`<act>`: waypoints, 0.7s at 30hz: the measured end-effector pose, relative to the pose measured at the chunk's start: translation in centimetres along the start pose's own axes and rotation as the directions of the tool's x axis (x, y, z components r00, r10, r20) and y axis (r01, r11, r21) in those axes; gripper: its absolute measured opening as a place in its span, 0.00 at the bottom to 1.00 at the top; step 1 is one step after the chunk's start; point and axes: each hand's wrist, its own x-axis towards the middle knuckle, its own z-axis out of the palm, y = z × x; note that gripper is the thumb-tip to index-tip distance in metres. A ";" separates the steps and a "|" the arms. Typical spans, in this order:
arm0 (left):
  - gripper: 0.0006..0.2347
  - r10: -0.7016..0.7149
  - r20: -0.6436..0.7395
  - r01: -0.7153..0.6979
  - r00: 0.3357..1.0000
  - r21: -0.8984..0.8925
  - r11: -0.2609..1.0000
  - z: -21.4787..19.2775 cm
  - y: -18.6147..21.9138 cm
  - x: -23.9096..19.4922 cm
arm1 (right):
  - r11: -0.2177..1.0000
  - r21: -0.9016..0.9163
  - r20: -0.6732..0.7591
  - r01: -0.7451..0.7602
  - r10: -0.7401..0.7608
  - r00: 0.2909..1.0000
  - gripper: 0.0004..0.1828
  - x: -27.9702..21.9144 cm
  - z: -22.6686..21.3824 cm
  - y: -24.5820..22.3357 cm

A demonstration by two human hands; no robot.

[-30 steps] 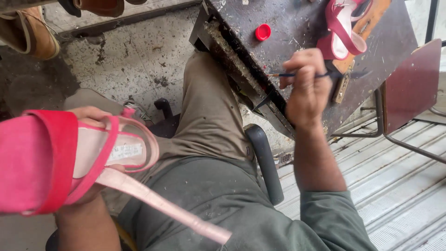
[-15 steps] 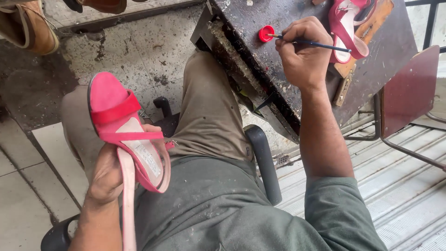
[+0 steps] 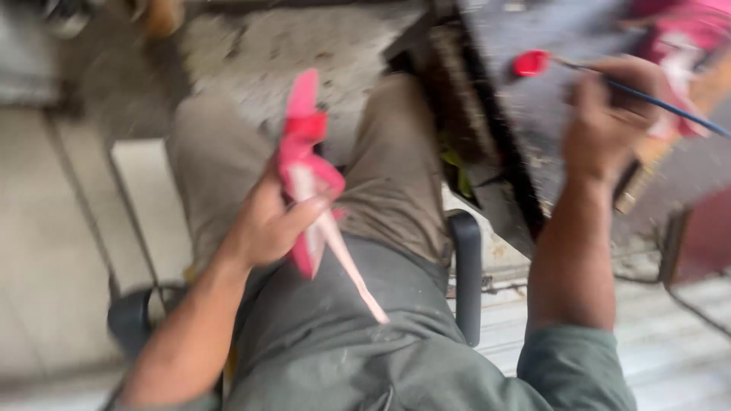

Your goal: Applying red dye to the edges of a pink sandal using a small paintbrush at a workbench.

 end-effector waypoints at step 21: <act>0.39 0.279 0.034 -0.155 0.960 0.893 0.422 5.4 -1.5 -4.9 | 0.853 0.440 0.082 0.280 -0.348 0.934 0.09 -10.4 3.2 -18.7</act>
